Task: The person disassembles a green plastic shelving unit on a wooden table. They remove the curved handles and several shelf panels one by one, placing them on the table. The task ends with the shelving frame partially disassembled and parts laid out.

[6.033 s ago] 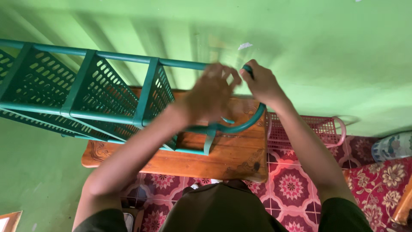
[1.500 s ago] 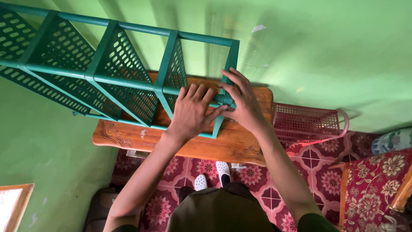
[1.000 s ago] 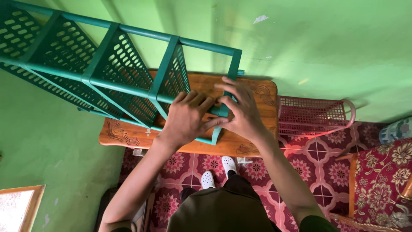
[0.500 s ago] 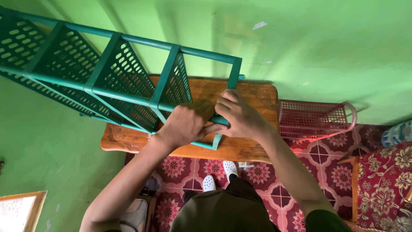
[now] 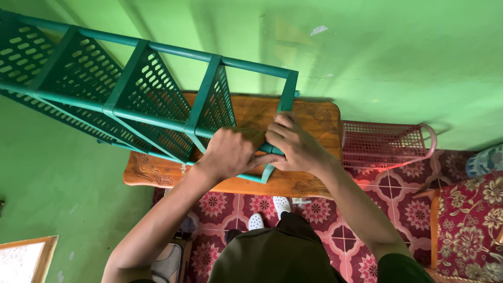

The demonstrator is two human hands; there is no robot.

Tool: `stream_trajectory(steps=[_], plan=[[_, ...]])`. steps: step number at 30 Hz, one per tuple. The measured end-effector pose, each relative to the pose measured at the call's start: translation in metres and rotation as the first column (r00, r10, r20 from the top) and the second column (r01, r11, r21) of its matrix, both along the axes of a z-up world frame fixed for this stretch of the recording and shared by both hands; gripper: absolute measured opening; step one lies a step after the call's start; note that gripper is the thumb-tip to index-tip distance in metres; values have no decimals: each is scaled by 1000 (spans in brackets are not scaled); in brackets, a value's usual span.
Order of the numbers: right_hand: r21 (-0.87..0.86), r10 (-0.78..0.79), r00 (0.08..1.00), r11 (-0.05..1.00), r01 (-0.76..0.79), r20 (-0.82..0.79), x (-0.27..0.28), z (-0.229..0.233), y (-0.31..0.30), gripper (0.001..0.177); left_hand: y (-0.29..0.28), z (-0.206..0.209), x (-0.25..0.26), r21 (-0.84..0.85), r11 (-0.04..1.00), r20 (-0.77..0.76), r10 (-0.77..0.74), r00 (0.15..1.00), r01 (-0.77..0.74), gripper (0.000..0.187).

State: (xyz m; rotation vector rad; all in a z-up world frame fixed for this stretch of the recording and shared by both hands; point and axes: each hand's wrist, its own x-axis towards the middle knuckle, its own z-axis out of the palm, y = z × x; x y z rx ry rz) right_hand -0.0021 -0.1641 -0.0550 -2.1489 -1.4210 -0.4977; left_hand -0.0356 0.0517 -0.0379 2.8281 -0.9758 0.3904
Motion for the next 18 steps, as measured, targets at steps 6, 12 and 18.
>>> stream_trajectory(steps=[6, 12, 18], plan=[[-32, -34, 999, 999, 35, 37, -5, 5, -8, 35, -9, -5, -2, -71, 995, 54, 78, 995, -74, 91], [14, -52, 999, 999, 52, 13, -10, 7, -11, 34, -14, 3, -11, -244, 969, 144, 78, 987, -41, 76], [38, -13, 999, 999, 15, -38, -8, 7, -14, 41, -14, 24, -15, -277, 960, 23, 43, 999, -35, 74]])
